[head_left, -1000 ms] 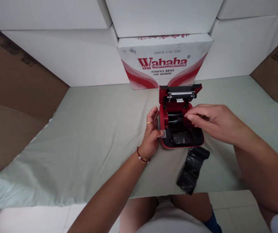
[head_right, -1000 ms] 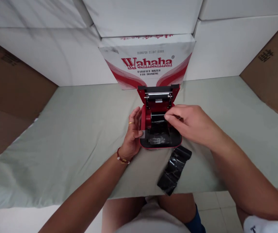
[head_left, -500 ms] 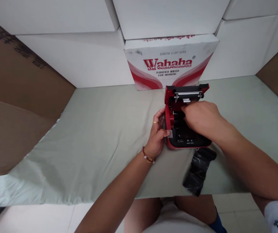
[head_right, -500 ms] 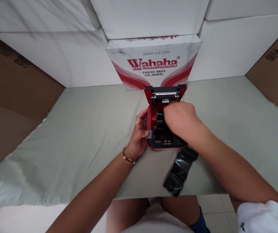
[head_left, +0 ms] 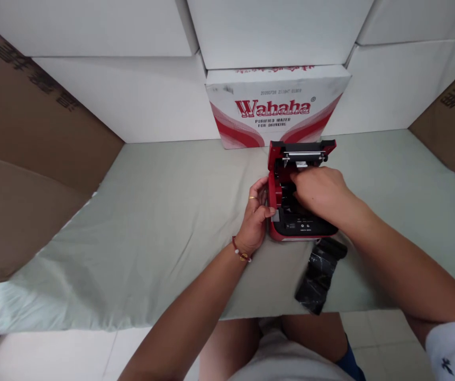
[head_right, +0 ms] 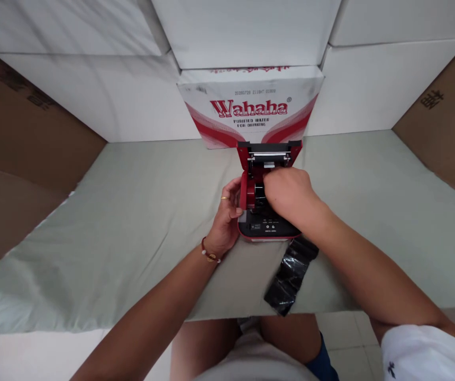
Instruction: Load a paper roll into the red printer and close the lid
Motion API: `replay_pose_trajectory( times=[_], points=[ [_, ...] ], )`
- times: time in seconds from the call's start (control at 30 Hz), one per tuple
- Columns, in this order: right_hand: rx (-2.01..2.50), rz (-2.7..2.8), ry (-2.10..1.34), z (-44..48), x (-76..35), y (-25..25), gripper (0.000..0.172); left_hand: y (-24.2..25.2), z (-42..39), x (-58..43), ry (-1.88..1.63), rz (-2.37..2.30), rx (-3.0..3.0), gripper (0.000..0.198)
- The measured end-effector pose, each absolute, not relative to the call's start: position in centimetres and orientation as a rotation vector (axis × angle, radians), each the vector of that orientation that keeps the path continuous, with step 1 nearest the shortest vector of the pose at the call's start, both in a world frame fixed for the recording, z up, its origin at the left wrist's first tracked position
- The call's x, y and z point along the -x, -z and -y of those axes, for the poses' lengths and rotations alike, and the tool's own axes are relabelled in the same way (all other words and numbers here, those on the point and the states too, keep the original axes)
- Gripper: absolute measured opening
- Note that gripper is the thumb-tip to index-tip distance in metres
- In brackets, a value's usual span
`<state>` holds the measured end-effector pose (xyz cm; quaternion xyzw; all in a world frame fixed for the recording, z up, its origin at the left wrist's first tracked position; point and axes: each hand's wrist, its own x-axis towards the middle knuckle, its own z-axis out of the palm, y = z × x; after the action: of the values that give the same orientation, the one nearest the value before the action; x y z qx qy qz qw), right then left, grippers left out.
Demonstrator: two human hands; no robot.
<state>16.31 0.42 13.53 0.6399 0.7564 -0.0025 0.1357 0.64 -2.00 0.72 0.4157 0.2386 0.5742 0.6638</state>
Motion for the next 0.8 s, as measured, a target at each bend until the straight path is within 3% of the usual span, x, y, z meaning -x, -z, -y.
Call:
replay_pose_trajectory(
  times=[0.8],
  points=[
    [-1.807,-2.114,0.079,0.2,-17.3,-14.3,0.036,-0.5,1.3,-1.1,-1.235,-0.502,-0.856,0.07]
  ],
)
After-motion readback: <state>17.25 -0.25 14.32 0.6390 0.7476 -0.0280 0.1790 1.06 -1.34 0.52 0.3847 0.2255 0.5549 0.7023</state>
